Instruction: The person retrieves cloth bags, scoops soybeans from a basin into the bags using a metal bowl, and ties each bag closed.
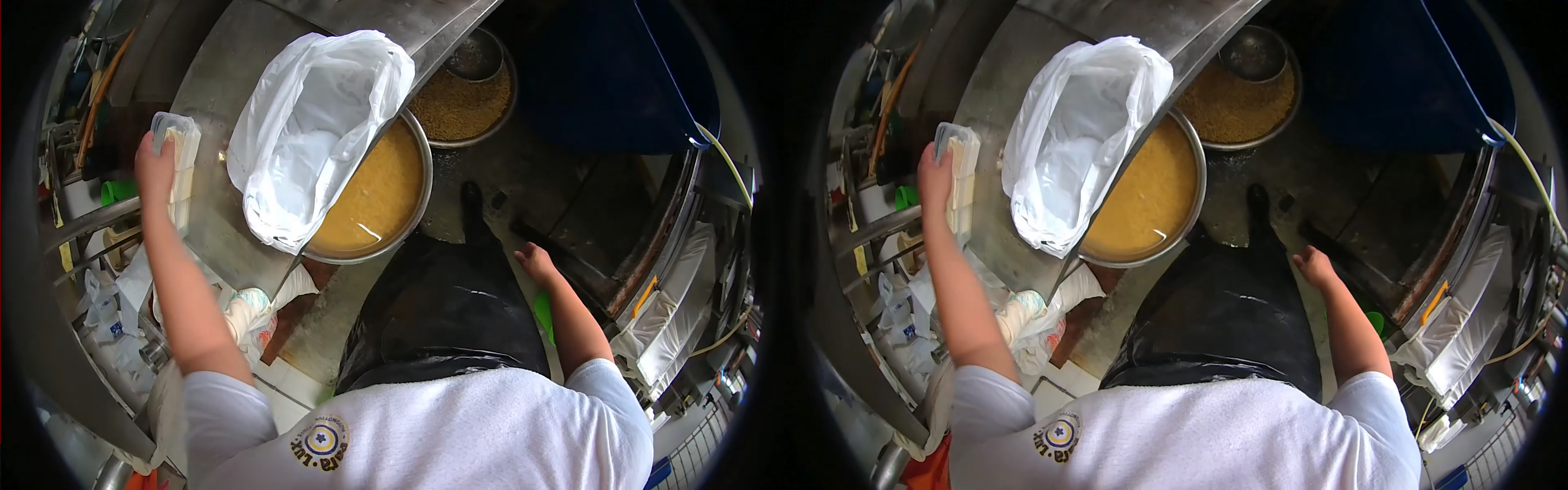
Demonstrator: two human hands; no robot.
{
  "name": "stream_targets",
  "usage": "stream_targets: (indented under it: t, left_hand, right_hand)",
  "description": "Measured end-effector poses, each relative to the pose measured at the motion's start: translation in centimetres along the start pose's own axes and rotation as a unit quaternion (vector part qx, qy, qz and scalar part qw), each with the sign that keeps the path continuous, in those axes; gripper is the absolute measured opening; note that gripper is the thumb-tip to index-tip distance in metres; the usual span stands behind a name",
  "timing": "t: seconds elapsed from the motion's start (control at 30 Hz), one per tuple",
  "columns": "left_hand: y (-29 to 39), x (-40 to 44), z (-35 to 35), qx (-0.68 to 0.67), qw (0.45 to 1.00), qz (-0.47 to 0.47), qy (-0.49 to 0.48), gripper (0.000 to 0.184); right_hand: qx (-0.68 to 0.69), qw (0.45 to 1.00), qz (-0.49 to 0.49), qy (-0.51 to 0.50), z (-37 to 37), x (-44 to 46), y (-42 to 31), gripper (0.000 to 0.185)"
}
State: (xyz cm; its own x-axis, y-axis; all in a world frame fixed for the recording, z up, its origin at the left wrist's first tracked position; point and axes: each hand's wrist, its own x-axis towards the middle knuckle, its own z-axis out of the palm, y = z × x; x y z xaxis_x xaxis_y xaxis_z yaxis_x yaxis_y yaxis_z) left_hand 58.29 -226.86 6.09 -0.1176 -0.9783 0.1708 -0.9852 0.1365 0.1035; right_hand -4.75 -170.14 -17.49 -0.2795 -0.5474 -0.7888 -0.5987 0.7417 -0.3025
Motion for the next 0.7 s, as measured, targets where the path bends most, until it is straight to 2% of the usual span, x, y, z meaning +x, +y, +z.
stream_targets:
  t: [0.07, 0.13, 0.2, 0.27, 0.3, 0.37, 0.4, 0.47, 0.53, 0.63, 0.7]
  left_hand:
    - [11.0, -5.6, -2.6, -0.058, 0.987, 0.044, 0.143, 0.045]
    - [20.0, -11.3, -2.9, -0.177, 0.968, 0.022, 0.176, 0.039]
    - [25.8, -15.7, -1.5, -0.283, 0.944, 0.096, 0.142, 0.035]
    - [30.2, -18.4, 0.0, -0.26, 0.941, 0.218, 0.025, 0.053]
    - [31.5, -18.8, 1.0, -0.266, 0.938, 0.223, 0.026, 0.053]
    - [33.7, -19.3, 3.3, -0.13, 0.962, 0.237, -0.046, 0.076]
    - [33.8, -19.3, 5.0, -0.135, 0.96, 0.243, -0.048, 0.076]
    - [32.8, -17.7, 8.9, -0.048, 0.977, 0.184, -0.101, 0.092]
    - [33.7, -15.9, 10.5, 0.02, 0.979, 0.189, -0.075, 0.105]
    - [35.8, -13.3, 12.2, 0.056, 0.984, 0.169, -0.018, 0.106]
    - [36.9, -13.0, 12.0, 0.064, 0.984, 0.163, -0.019, 0.104]
  right_hand:
    - [-0.002, 1.0, -0.01, -0.005, 0.3, 1.1, -0.1, 0.042]
    - [-0.002, 1.0, -0.015, 0.003, 0.6, 2.1, -0.8, 0.042]
    - [-0.004, 1.0, -0.015, 0.015, 0.5, 3.0, -1.4, 0.042]
    - [0.005, 1.0, -0.03, -0.002, 0.1, 4.1, -2.0, 0.044]
    - [0.007, 1.0, -0.025, 0.004, 0.0, 4.9, -2.1, 0.044]
    - [0.0, 0.997, -0.074, 0.009, -0.3, 6.7, -2.1, 0.045]
    - [-0.002, 0.997, -0.073, -0.005, -0.9, 7.6, -2.7, 0.044]
    - [-0.013, 0.995, -0.099, -0.001, -1.7, 10.6, -3.7, 0.044]
    - [-0.015, 0.991, -0.13, 0.009, -2.3, 14.0, -4.7, 0.044]
    - [-0.07, 0.985, -0.155, -0.031, -4.7, 19.8, -7.6, 0.048]
    - [0.008, 0.996, -0.033, -0.082, -8.0, 21.9, -11.1, 0.051]
